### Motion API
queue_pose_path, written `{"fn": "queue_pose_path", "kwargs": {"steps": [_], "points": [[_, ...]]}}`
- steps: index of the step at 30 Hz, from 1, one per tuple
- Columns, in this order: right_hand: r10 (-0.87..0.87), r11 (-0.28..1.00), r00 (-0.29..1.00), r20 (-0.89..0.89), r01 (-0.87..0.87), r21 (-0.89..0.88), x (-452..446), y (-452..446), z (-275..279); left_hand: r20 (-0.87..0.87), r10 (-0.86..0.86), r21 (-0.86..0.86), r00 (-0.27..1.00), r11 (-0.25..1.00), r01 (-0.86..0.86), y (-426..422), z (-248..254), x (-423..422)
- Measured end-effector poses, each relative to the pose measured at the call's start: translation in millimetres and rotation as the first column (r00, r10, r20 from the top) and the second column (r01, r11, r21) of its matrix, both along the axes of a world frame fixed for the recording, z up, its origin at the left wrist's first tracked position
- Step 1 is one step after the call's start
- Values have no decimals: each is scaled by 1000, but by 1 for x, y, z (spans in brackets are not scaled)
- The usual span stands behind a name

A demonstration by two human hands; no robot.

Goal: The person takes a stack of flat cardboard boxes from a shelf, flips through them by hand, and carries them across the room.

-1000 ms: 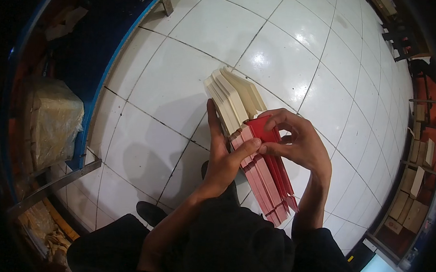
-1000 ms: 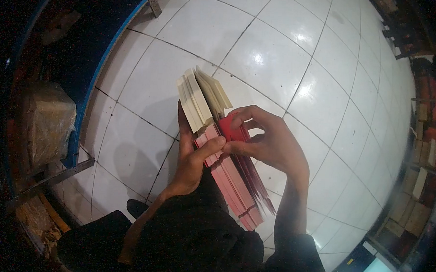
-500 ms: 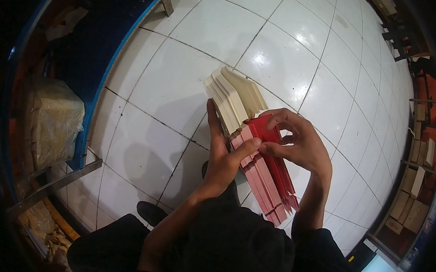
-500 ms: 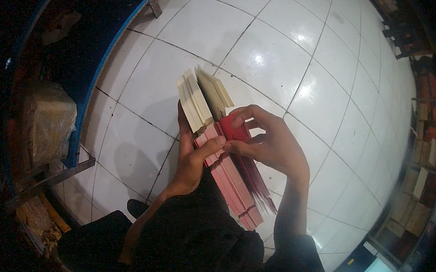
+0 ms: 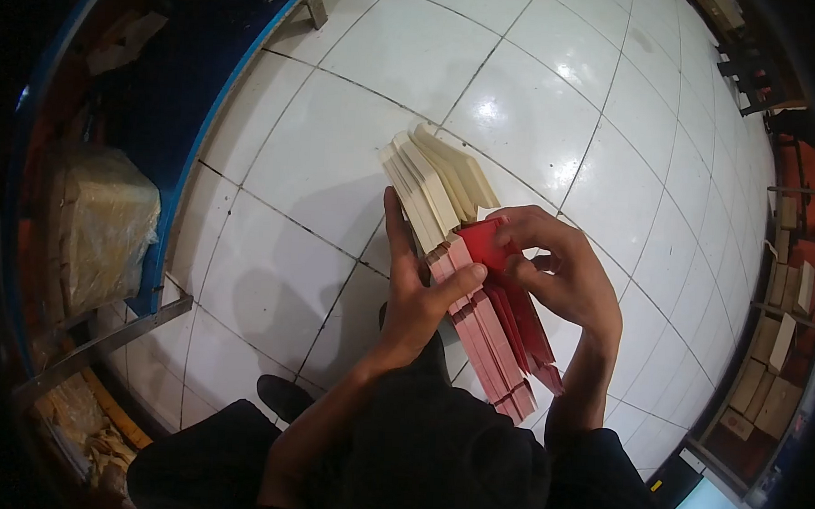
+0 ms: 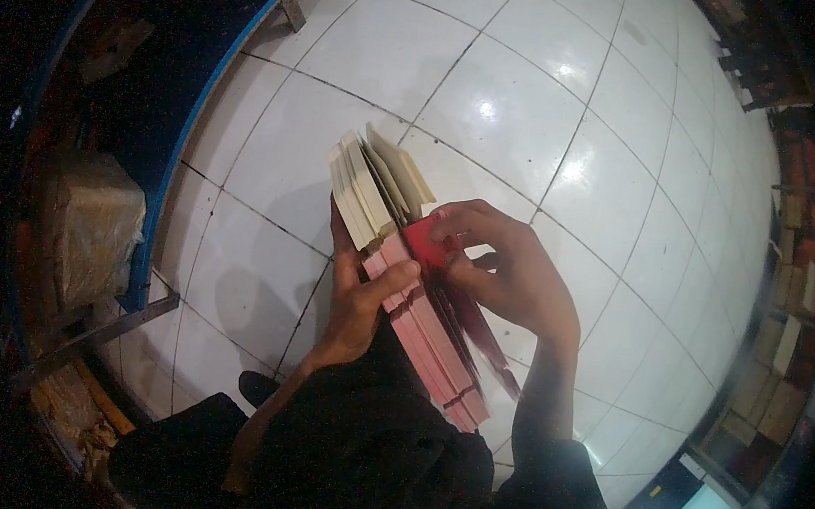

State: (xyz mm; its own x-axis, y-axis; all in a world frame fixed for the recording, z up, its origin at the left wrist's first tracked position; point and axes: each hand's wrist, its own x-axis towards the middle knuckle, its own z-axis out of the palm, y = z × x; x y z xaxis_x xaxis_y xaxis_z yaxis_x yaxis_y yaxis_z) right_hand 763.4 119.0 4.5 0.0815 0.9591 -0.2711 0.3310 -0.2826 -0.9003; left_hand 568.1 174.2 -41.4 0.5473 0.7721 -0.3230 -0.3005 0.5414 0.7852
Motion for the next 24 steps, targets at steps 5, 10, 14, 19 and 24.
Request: {"fn": "queue_pose_path", "kwargs": {"steps": [5, 10, 14, 19, 24], "points": [[-6, 999, 996, 85, 3, 35, -7, -1, 3, 6, 8, 19, 1000, 1000, -8, 1, -6, -1], [-77, 997, 993, 90, 73, 39, -5, -4, 1, 8, 18, 10, 1000, 1000, -18, 1, -4, 2], [-43, 997, 991, 123, 34, 74, -4, 0, 2, -3, 9, 1, 1000, 1000, -9, 1, -2, 3], [-4, 1000, 994, 113, 4, 3, -9, 7, 14, -5, -4, 11, 1000, 1000, 5, 3, -1, 4], [-20, 1000, 997, 72, 21, -14, -3, 6, 2, -5, 1, 14, 1000, 1000, -1, 3, -1, 4]]}}
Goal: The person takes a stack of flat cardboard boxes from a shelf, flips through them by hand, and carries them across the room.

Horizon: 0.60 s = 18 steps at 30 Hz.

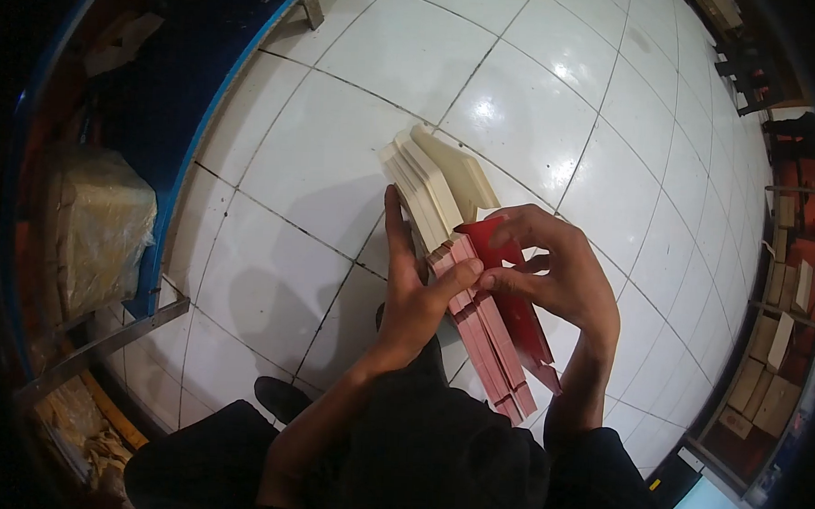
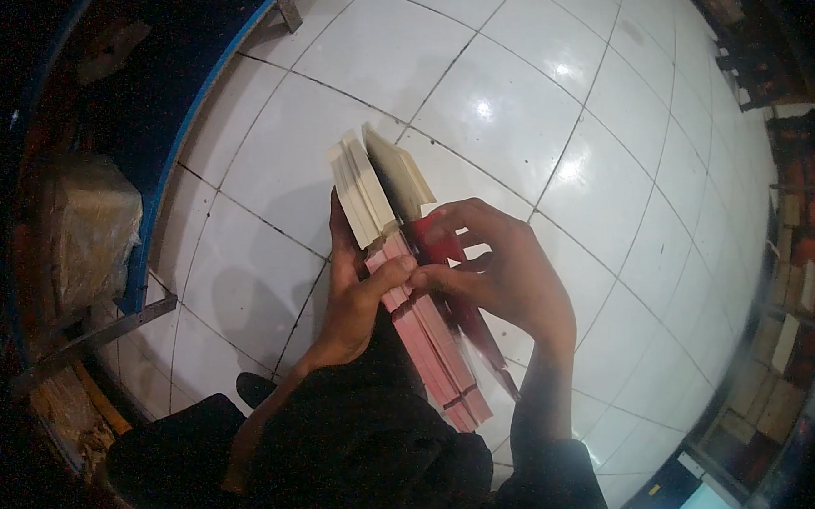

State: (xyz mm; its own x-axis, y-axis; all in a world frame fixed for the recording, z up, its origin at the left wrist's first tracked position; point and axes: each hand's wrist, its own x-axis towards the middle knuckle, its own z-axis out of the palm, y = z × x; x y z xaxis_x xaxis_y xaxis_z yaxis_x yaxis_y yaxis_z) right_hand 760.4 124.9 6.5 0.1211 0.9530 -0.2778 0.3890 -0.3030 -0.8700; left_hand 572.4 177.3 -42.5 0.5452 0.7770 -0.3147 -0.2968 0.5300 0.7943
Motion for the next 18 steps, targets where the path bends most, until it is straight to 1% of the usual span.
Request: {"fn": "queue_pose_path", "kwargs": {"steps": [10, 18], "points": [[-31, 999, 999, -10, 31, -33, 1, 0, -2, -4, 6, 32, 1000, 999, -6, 0, -2, 1], [-11, 999, 999, -46, 9, -32, 4, -2, -5, 0, 17, 26, 1000, 1000, -17, -2, -3, 1]]}}
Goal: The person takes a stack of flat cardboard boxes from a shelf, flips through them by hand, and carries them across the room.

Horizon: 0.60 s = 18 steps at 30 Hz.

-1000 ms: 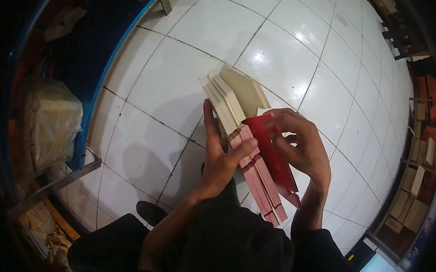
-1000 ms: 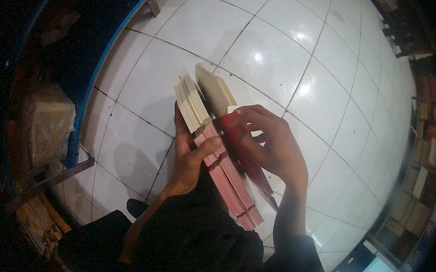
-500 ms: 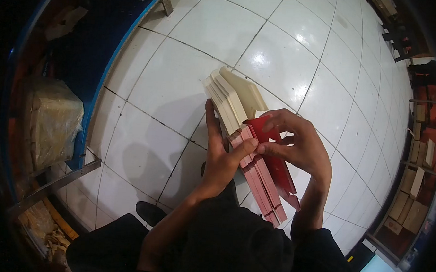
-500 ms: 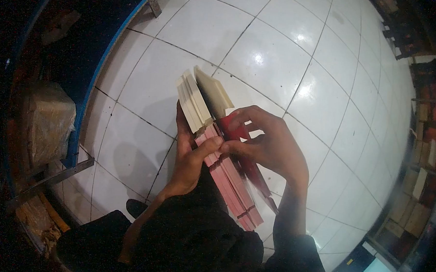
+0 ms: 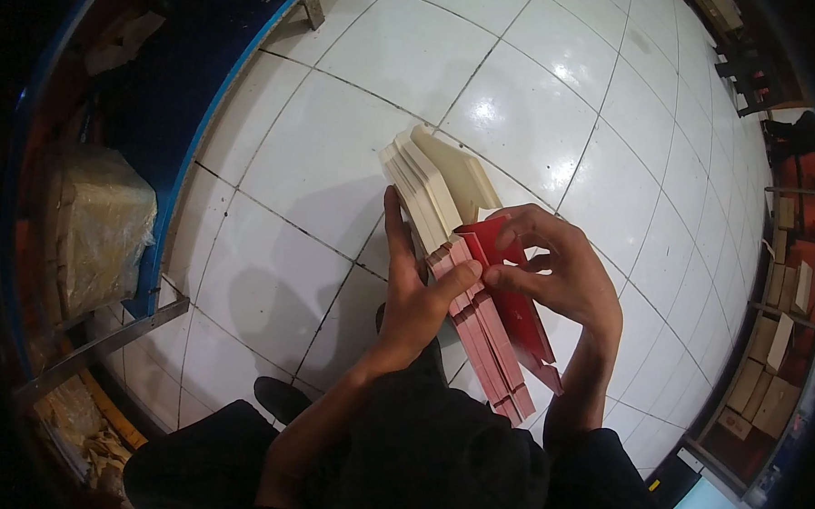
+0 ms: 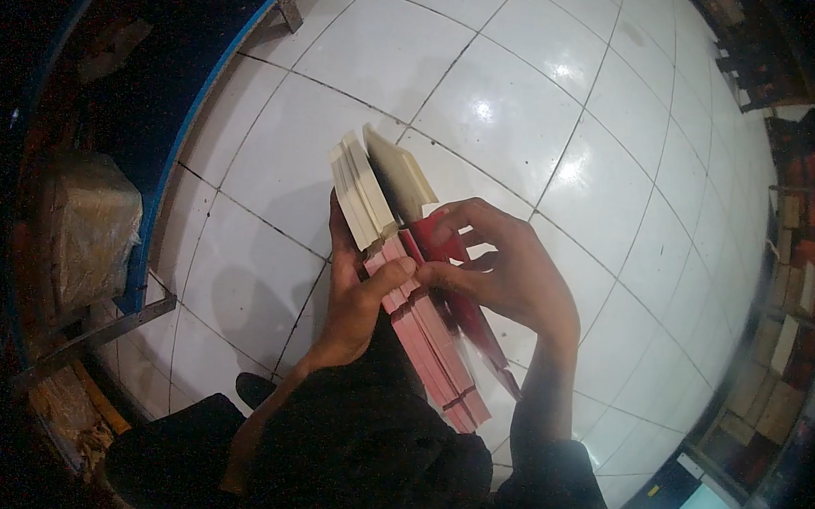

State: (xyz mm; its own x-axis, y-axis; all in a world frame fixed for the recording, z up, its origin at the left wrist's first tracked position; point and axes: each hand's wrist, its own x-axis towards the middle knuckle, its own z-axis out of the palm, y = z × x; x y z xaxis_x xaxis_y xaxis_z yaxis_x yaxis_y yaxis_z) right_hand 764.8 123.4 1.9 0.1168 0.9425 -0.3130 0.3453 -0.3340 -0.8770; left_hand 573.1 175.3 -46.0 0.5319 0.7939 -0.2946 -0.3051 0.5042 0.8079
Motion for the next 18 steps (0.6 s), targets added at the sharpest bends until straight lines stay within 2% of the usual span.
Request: {"fn": "queue_pose_path", "kwargs": {"steps": [4, 7, 18], "points": [[-14, 1000, 999, -43, 15, 21, 0, -4, 0, -15, -2, 5, 1000, 1000, 2, 0, 1, -1], [33, 997, 999, -9, -33, 76, 1, -5, -4, -26, -5, 10, 1000, 1000, 5, 0, 0, -1], [-5, 1000, 1000, -8, 5, 5, -2, -1, 2, -13, -43, 0, 999, 999, 43, 3, 3, -2]]}}
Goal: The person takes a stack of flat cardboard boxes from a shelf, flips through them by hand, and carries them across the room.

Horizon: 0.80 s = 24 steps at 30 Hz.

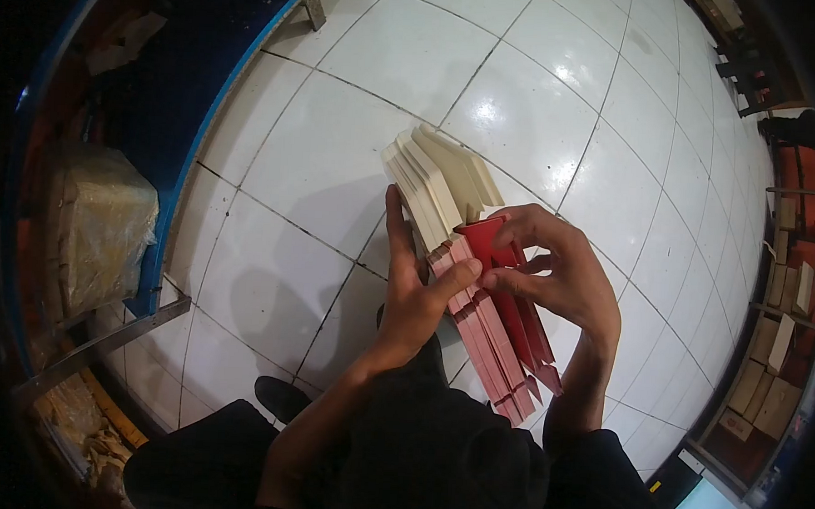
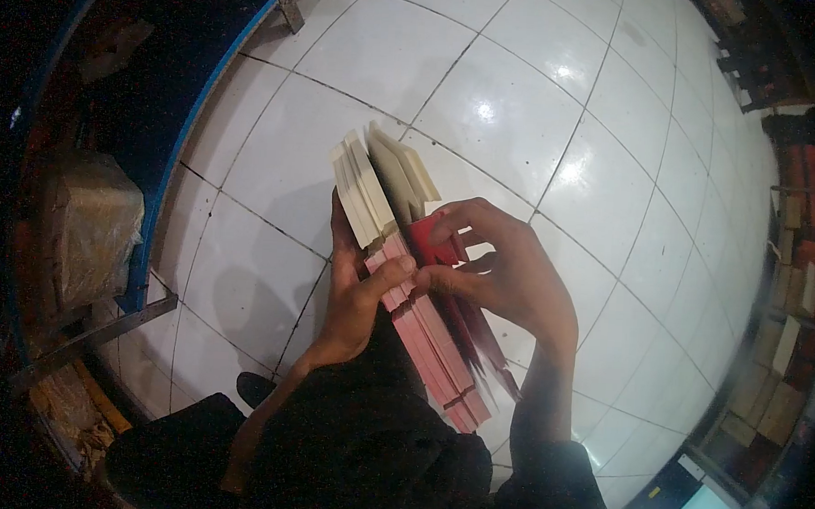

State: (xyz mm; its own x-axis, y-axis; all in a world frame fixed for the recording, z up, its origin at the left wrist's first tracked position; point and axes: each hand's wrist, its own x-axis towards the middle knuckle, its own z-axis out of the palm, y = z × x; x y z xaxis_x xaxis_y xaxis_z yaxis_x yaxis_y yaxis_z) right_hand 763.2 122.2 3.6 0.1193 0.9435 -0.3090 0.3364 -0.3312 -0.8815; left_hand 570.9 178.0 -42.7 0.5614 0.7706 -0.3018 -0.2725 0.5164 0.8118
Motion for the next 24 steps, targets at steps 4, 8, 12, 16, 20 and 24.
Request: {"fn": "queue_pose_path", "kwargs": {"steps": [4, 8, 12, 16, 20, 24], "points": [[-3, 999, 1000, 15, 3, -33, 2, 0, 0, 16, 16, 18, 1000, 1000, -16, -1, 0, 1], [-5, 999, 1000, 14, 5, -36, 0, 0, 3, 21, 17, 19, 1000, 1000, -17, -1, -2, 1], [8, 1000, 1000, 15, -7, -30, -2, 0, 7, 10, 16, 20, 1000, 1000, -16, -1, -2, 2], [14, 1000, 1000, 16, -14, -25, -1, 1, 6, 8, 14, 17, 1000, 1000, -14, 0, 1, 2], [1, 999, 1000, -8, -1, -39, 1, 0, 5, 2, 11, 25, 1000, 1000, -11, 0, 0, 1], [8, 999, 1000, -5, -8, -48, 1, 0, 4, 1, 17, 29, 1000, 999, -17, -1, -1, 2]]}}
